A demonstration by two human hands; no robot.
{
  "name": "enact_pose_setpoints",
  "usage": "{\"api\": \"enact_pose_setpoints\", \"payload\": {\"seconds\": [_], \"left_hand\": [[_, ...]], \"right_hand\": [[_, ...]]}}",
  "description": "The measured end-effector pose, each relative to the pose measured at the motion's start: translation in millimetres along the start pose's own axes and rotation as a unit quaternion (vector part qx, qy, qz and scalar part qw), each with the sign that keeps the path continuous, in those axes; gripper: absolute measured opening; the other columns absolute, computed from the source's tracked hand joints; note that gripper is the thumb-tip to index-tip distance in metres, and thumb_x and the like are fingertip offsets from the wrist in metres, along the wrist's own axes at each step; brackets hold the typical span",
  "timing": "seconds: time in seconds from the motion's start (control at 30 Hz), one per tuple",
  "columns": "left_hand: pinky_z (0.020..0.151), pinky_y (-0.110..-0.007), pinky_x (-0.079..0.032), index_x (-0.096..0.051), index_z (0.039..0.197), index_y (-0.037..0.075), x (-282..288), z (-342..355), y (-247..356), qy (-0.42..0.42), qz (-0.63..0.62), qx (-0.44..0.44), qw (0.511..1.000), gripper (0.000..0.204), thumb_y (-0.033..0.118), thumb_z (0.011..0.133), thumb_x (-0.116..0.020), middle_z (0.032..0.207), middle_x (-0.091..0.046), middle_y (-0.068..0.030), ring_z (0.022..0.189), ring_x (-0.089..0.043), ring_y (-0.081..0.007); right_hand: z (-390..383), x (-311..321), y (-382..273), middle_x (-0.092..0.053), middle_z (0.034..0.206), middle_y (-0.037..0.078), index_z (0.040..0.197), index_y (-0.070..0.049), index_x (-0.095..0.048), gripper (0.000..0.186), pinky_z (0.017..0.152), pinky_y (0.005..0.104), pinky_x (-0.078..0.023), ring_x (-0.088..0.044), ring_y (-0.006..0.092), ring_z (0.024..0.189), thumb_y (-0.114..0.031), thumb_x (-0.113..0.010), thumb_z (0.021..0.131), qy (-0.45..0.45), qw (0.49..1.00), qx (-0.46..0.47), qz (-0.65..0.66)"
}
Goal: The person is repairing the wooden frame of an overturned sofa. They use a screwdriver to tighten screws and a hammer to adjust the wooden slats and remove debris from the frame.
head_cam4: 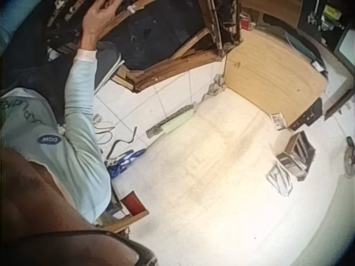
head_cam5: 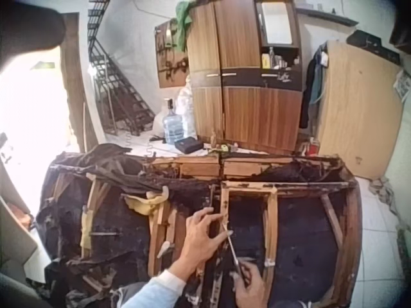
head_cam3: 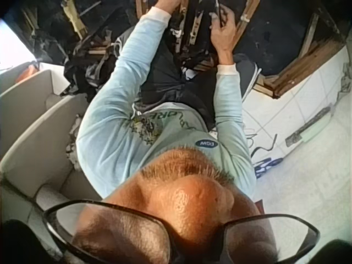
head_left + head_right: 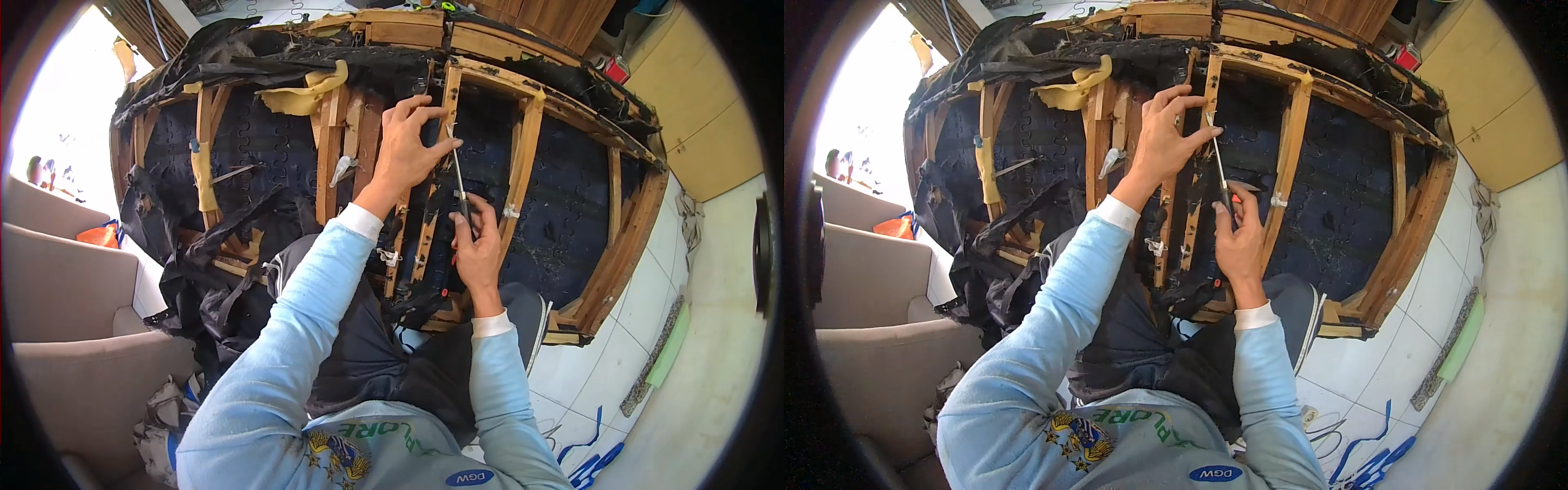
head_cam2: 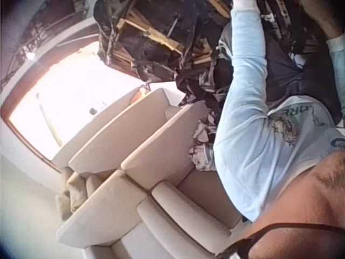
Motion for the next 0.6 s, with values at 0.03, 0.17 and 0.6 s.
{"api": "enact_pose_setpoints", "payload": {"seconds": [0.03,0.17,0.6], "left_hand": [[0.117,-0.052,-0.047,-0.079,0.131,0.011,0,0,-1,0.001,0.001,0.001,1.000,0.056,0.031,0.082,-0.098,0.153,-0.060,-0.0142,0.141,-0.051,-0.0393],[0.117,-0.052,-0.047,-0.079,0.130,0.011,0,1,-1,0.003,-0.003,-0.005,1.000,0.055,0.032,0.083,-0.098,0.153,-0.060,-0.0140,0.141,-0.051,-0.0392],[0.115,-0.049,-0.047,-0.080,0.127,0.007,3,4,-1,0.021,-0.041,0.014,0.999,0.052,0.029,0.083,-0.097,0.147,-0.063,-0.0140,0.136,-0.053,-0.0385]], "right_hand": [[-3,-3,3,-0.078,0.113,0.013,0.140,0.000,-0.062,0.033,0.090,0.0361,-0.061,-0.077,0.0234,0.105,-0.009,-0.066,0.109,-0.009,0.999,-0.036,0.025],[-6,-12,6,-0.078,0.113,0.012,0.144,-0.001,-0.060,0.038,0.085,0.0327,-0.060,-0.076,0.0212,0.098,-0.010,-0.068,0.108,-0.012,0.997,-0.062,0.051],[-12,-26,3,-0.068,0.107,0.007,0.158,-0.012,-0.053,0.047,0.052,0.0269,-0.044,-0.060,0.0082,0.073,-0.026,-0.063,0.114,-0.184,0.798,-0.181,0.545]]}}
Point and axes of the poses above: each hand's wrist, its own z-axis towards the middle knuckle, its own x-axis out of the back of the hand, y = z × x, the point moved 9 cm from there along z, towards the middle knuckle
